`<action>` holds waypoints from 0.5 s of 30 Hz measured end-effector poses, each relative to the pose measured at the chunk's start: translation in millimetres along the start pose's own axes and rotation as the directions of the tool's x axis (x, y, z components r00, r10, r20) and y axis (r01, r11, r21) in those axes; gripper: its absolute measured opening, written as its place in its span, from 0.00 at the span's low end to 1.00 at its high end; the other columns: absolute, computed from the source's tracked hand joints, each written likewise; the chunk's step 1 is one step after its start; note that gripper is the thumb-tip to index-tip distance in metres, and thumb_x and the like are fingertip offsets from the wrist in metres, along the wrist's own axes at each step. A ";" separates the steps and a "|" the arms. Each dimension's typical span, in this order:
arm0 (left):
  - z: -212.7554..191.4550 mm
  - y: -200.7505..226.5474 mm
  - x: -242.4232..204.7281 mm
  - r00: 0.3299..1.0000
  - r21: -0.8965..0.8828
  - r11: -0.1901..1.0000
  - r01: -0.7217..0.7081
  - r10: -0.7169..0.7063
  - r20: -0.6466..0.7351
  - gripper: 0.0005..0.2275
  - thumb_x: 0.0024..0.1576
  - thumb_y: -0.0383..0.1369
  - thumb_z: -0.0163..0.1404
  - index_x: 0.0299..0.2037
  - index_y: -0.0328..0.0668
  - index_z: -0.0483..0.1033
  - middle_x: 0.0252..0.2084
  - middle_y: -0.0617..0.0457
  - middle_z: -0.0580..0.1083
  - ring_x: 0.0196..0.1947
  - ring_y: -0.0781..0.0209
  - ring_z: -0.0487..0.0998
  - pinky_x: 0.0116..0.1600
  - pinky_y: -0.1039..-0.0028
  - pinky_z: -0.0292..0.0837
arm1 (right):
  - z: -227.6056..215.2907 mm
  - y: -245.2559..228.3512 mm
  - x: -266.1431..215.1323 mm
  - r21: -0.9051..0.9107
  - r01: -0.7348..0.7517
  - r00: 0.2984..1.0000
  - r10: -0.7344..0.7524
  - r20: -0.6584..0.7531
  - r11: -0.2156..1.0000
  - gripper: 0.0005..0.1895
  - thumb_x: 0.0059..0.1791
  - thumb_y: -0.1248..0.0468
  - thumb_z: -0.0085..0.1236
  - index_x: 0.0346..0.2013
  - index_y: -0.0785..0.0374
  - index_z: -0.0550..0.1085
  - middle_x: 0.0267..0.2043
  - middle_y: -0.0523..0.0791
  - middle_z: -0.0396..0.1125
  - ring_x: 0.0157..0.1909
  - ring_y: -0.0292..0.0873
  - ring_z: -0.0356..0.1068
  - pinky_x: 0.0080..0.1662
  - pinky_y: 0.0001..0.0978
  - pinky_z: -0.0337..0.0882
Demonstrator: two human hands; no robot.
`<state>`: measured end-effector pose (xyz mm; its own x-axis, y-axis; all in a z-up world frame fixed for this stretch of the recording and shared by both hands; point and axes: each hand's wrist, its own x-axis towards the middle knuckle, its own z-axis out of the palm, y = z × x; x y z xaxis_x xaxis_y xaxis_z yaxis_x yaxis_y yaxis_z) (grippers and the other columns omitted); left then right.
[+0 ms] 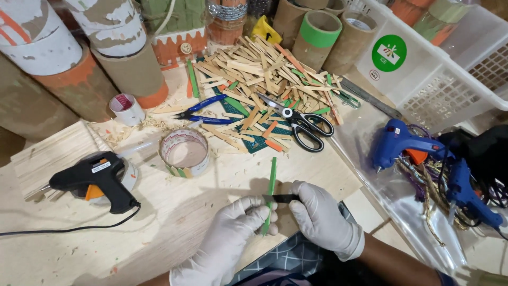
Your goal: Gluing small wooden sticks onto a cardboard tube using a hot glue gun, including cutting sticks to size with scissors.
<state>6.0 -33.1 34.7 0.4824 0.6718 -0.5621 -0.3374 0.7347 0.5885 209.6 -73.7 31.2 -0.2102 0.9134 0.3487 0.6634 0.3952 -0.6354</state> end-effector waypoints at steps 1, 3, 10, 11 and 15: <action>-2.0 -2.3 1.4 1.000 -0.028 1.000 0.006 -0.006 0.009 0.07 0.58 0.19 0.52 0.45 0.23 0.74 0.46 0.29 0.79 0.27 0.44 0.76 0.43 0.58 0.77 | 0.7 1.2 -0.6 -0.041 0.015 1.000 -0.015 -0.010 0.999 0.23 0.59 0.47 0.29 0.49 0.59 0.69 0.37 0.42 0.72 0.34 0.45 0.73 0.39 0.36 0.72; -2.7 -2.7 2.5 1.000 0.014 0.999 0.029 -0.029 -0.001 0.09 0.58 0.20 0.51 0.47 0.22 0.75 0.46 0.31 0.80 0.28 0.45 0.77 0.41 0.62 0.77 | 2.9 5.5 -3.7 -0.114 0.030 0.999 -0.034 -0.035 0.993 0.24 0.59 0.47 0.28 0.49 0.59 0.69 0.37 0.43 0.71 0.34 0.46 0.72 0.38 0.37 0.71; -17.3 -19.3 0.0 0.976 0.029 0.993 0.114 -0.117 0.181 0.09 0.62 0.26 0.50 0.48 0.27 0.75 0.30 0.43 0.74 0.24 0.54 0.74 0.42 0.68 0.71 | 5.6 25.0 -6.4 -0.384 0.122 0.976 -0.182 -0.123 0.915 0.26 0.59 0.47 0.21 0.36 0.61 0.65 0.31 0.47 0.60 0.28 0.50 0.60 0.32 0.42 0.62; -16.3 -19.2 -1.6 0.976 0.030 0.993 0.115 -0.118 0.182 0.09 0.62 0.26 0.50 0.48 0.27 0.75 0.30 0.43 0.74 0.24 0.54 0.74 0.42 0.68 0.71 | 5.9 26.1 -6.7 -0.385 0.121 0.976 -0.181 -0.124 0.915 0.26 0.59 0.47 0.21 0.36 0.61 0.65 0.31 0.47 0.60 0.28 0.50 0.60 0.32 0.42 0.62; -16.7 -20.7 -0.3 0.972 0.024 0.995 0.099 -0.102 0.212 0.07 0.62 0.25 0.50 0.47 0.29 0.75 0.30 0.41 0.73 0.24 0.54 0.73 0.38 0.69 0.69 | 6.1 43.5 -7.8 -0.409 0.040 0.981 -0.113 -0.156 0.912 0.28 0.59 0.45 0.20 0.37 0.62 0.65 0.34 0.49 0.62 0.31 0.51 0.62 0.35 0.43 0.64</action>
<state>-0.7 -47.0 13.0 0.6745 0.5580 -0.4835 -0.2687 0.7955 0.5432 235.7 -63.0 -3.4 -0.1693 0.8364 0.5213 0.8899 0.3571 -0.2839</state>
